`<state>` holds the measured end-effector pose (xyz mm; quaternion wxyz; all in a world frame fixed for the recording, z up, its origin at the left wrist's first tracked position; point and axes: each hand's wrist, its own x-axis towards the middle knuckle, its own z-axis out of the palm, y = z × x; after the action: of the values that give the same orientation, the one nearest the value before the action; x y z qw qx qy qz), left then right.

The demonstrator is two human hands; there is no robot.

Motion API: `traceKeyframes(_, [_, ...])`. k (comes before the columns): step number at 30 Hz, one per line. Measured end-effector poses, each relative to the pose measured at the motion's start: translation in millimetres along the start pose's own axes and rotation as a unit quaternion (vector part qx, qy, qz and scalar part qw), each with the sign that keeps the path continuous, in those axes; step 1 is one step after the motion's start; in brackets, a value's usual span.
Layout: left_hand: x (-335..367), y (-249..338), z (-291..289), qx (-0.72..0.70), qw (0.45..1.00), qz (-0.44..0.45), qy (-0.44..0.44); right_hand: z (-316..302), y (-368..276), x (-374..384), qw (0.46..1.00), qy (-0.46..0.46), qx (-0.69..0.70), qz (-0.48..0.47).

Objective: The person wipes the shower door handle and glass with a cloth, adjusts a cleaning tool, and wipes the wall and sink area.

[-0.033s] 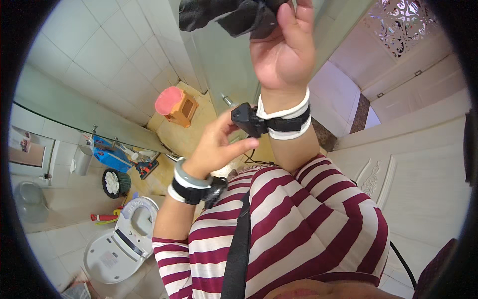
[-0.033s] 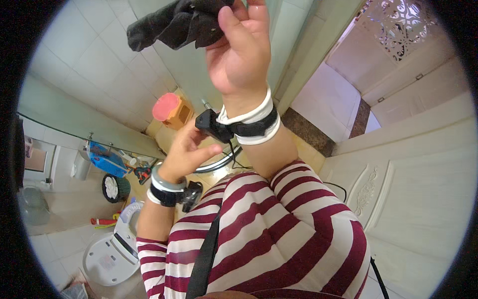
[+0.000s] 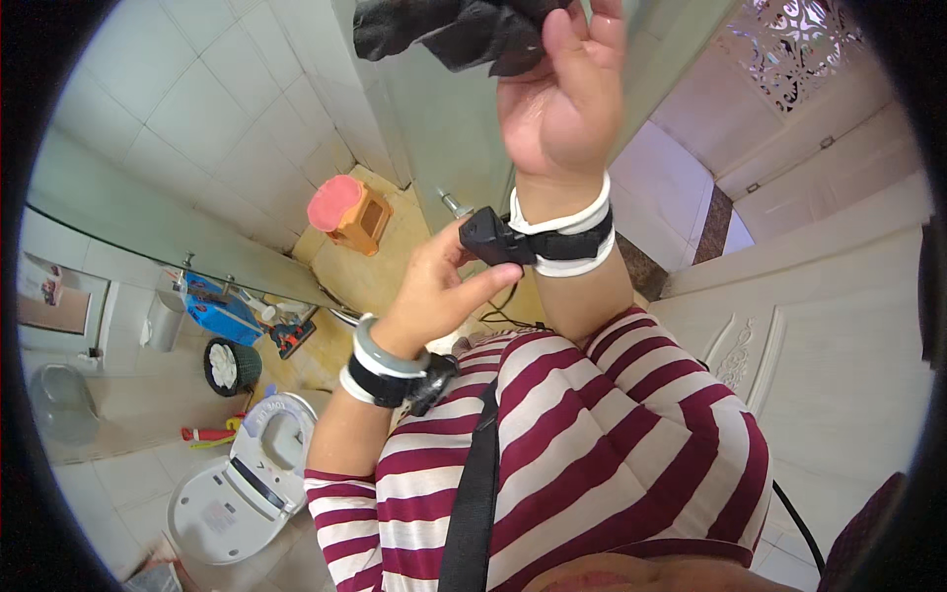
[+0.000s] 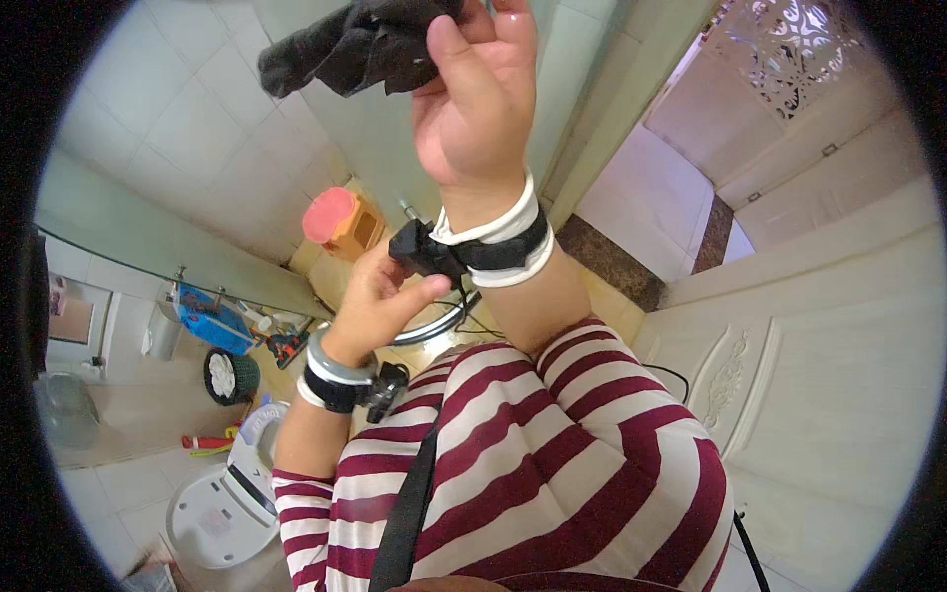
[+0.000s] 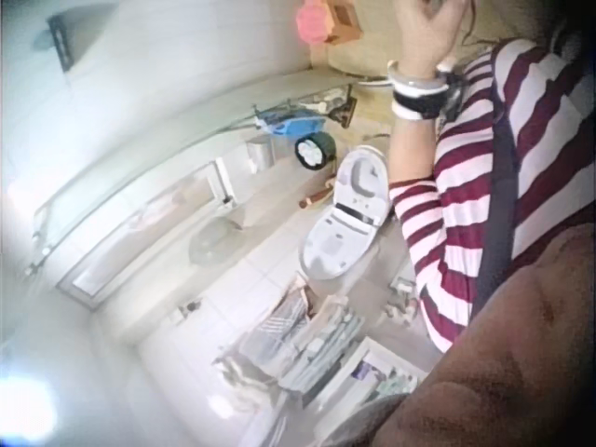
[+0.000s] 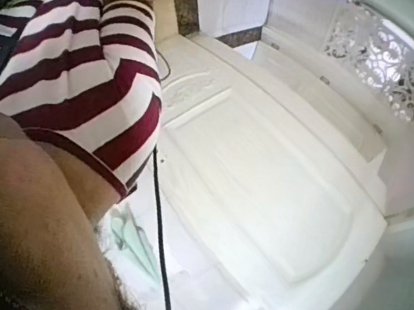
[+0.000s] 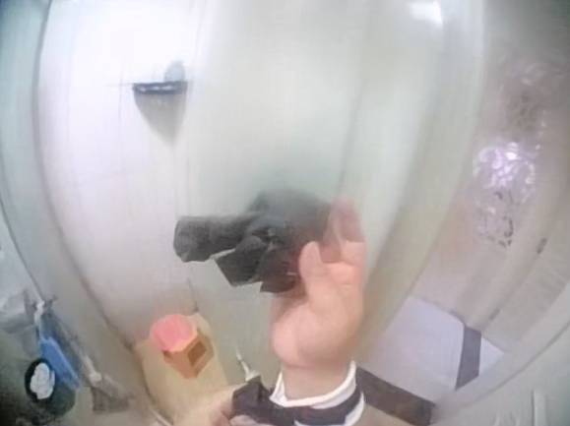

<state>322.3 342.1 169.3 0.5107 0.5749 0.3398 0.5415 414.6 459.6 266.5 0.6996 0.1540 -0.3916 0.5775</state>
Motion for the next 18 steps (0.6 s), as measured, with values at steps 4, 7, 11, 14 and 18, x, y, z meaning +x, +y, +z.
traceKeyframes(4, [6.0,15.2,19.2,0.018,0.999,-0.028,0.017,-19.6,15.8,-4.8,0.899,0.016,-0.393,-0.191])
traceKeyframes(7, [4.9,13.4,29.5,0.042,0.998,-0.024,0.042,-35.1,13.0,4.2,0.632,-0.184,-0.599,-0.457])
traceKeyframes(11, [11.3,15.4,29.1,0.167,0.985,-0.016,0.034,-41.0,17.1,-1.9,0.609,-0.176,-0.620,-0.463])
traceKeyframes(14, [5.6,4.6,9.7,0.181,0.977,-0.105,-0.031,-31.6,-0.2,-13.1,0.744,-0.099,-0.576,-0.324])
traceKeyframes(18, [-28.8,8.3,-45.6,0.033,0.990,-0.125,-0.054,-51.0,-26.3,-30.1,0.957,-0.026,-0.287,-0.030])
